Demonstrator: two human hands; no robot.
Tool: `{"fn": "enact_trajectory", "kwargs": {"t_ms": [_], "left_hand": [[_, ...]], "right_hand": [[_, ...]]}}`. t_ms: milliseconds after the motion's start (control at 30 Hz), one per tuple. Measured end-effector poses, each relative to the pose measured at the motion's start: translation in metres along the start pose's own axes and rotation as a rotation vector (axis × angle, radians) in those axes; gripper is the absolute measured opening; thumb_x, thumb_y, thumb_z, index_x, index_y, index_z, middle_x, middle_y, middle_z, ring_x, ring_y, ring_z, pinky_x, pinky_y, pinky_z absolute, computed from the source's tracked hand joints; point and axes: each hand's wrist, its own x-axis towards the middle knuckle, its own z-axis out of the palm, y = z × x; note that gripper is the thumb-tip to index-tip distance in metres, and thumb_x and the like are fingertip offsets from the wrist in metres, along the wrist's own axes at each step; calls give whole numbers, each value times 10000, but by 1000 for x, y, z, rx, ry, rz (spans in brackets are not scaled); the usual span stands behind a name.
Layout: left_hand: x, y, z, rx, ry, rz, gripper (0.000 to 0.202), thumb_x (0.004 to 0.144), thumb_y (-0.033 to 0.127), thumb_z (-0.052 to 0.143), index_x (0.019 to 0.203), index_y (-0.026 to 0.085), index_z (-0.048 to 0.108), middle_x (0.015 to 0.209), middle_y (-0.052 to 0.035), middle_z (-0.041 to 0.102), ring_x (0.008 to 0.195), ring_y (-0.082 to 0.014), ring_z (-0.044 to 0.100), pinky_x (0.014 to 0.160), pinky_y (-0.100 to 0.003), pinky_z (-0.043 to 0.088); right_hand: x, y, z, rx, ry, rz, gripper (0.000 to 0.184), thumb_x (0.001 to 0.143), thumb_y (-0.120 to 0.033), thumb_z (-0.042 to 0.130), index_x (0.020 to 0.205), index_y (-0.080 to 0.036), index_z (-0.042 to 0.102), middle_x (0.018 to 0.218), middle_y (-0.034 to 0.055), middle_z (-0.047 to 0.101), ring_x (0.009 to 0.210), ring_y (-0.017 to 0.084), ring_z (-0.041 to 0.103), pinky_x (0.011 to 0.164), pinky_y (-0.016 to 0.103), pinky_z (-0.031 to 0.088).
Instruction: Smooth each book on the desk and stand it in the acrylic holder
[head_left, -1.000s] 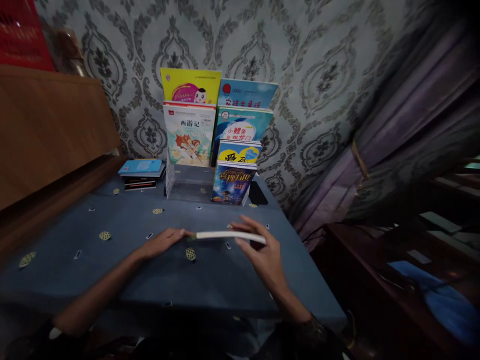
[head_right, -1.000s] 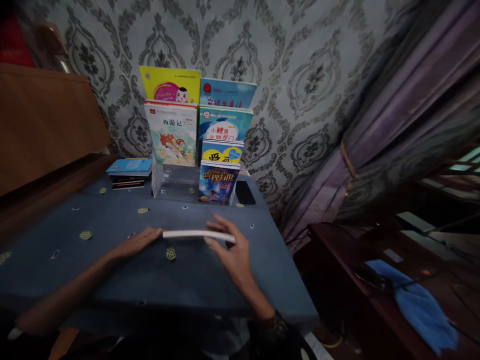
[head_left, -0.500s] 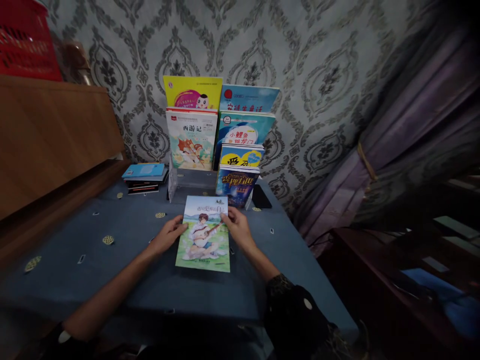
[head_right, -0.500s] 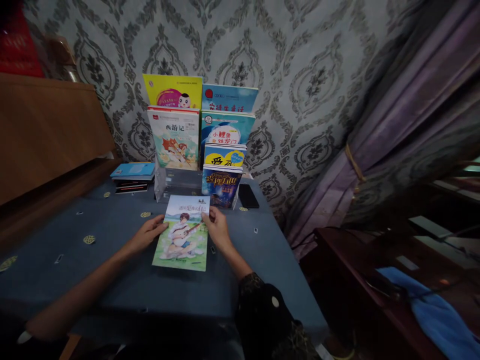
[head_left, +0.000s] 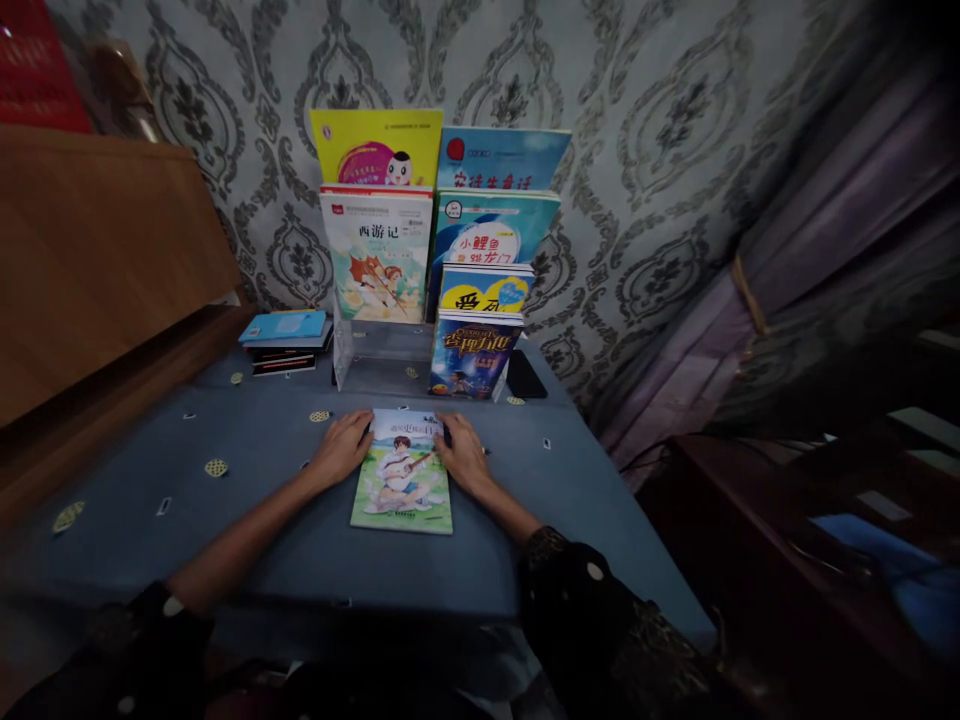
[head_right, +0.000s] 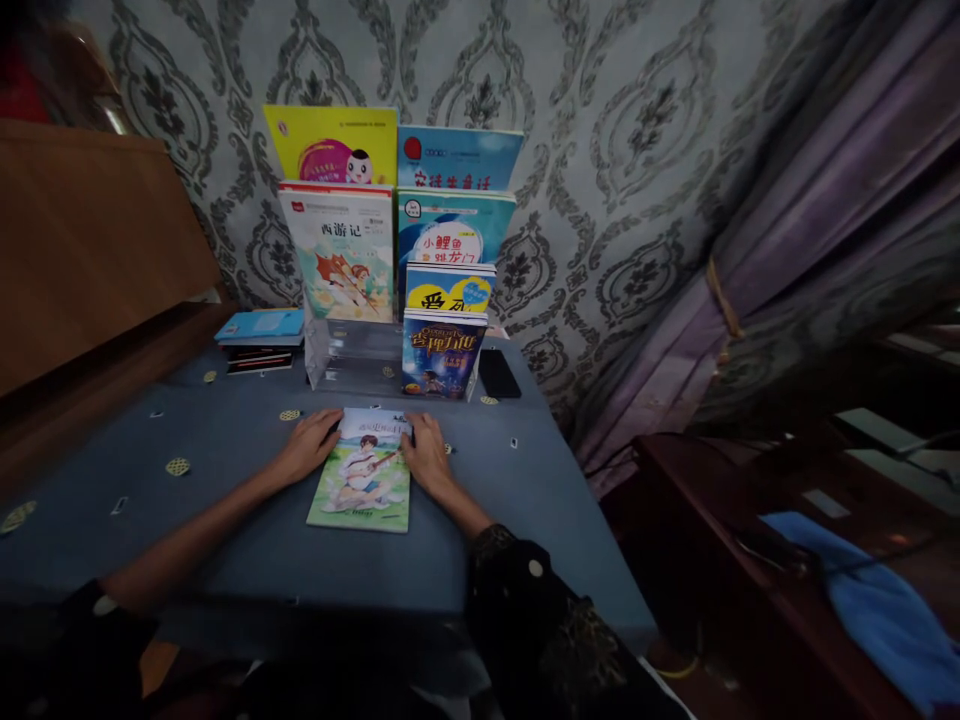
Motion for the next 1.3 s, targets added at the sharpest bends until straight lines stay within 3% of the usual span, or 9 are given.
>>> {"fn": "enact_trajectory", "kwargs": {"t_ms": [167,433,700,1033,1300], "left_hand": [[21,4,2,35,-11,2,352,958,201,405,1239,187,618,1334,-111,597,1213,-271,559,1018,-444,438],[35,4,-1,38,4,79,297,956,200,437,1103,163,693,1090,-101,687,1012,-251,640,916,-385,492],[32,0,0,-25,3,102,321,963,210,419,1157,163,670,1143,-114,675,1045,-255,629,928,-401,479],[29,-1,0,-40,-108,133,429,994,367,378,1338,215,586,1401,-74,577,1322,-262,490,1063,-422,392],[32,6,-2,-2,-95,130,393,983,328,400,1286,200,616,1324,-95,633,1249,-260,555,1014,-413,427]], "right_hand": [[9,7,1,51,31,26,358,817,-114,505,1141,-165,649,1057,105,660,993,240,616,935,391,489],[8,10,-4,171,26,54,317,836,-159,509,1109,-201,666,1031,70,683,926,208,649,875,354,513],[8,7,-9,179,9,45,309,846,-184,506,1111,-188,665,1039,75,687,927,210,657,874,351,513],[7,6,-12,214,23,41,310,844,-185,504,1106,-187,670,1030,67,702,926,201,656,866,346,519],[8,6,-12,238,17,45,299,840,-196,504,1077,-181,687,1026,69,710,912,203,656,852,340,520]]}}
